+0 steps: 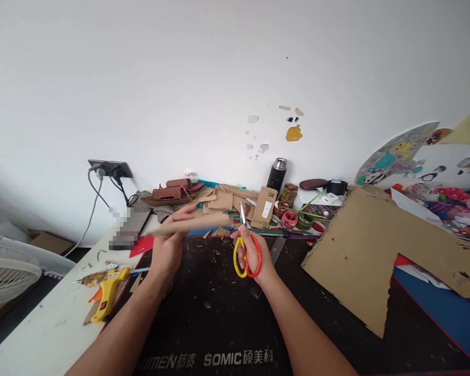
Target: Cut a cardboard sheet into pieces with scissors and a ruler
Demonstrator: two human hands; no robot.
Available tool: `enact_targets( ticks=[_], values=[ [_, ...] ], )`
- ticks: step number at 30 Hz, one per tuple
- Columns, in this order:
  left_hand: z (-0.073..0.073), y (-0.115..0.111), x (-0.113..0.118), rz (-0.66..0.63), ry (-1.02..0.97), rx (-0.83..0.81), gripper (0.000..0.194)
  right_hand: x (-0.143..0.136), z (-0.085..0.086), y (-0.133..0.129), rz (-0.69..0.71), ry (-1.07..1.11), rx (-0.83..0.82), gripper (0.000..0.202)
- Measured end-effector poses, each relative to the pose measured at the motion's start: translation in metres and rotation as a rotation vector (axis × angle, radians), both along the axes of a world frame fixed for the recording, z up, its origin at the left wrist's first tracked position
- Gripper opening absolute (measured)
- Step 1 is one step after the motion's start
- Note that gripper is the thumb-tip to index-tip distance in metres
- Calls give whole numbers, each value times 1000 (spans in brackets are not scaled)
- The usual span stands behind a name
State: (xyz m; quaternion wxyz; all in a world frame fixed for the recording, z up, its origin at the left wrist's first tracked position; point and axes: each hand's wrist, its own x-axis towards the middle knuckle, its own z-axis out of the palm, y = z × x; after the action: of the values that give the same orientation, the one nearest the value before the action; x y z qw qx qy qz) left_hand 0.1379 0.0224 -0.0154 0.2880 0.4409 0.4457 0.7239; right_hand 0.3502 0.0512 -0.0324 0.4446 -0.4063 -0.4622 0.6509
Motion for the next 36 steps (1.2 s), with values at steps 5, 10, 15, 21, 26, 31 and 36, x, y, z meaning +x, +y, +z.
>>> enact_targets(
  ticks=[5,10,15,21,26,31,36],
  values=[
    [8,-10,3,17,363,74,12,2,-2,1,47,66,-34,65],
    [9,-15,9,-23,221,54,12,0,-2,-1,100,151,-36,61],
    [6,-15,13,-18,263,41,14,-3,1,-6,134,124,-76,61],
    [4,-9,14,-73,23,-161,46,1,1,-1,43,79,-57,56],
    [5,-7,15,-324,-184,-433,68,3,0,1,9,-15,19,51],
    [7,-9,19,-466,-158,-491,55,2,1,-1,15,-26,22,52],
    [8,-9,16,-491,-170,-508,49,3,3,1,-39,82,39,53]
  ],
)
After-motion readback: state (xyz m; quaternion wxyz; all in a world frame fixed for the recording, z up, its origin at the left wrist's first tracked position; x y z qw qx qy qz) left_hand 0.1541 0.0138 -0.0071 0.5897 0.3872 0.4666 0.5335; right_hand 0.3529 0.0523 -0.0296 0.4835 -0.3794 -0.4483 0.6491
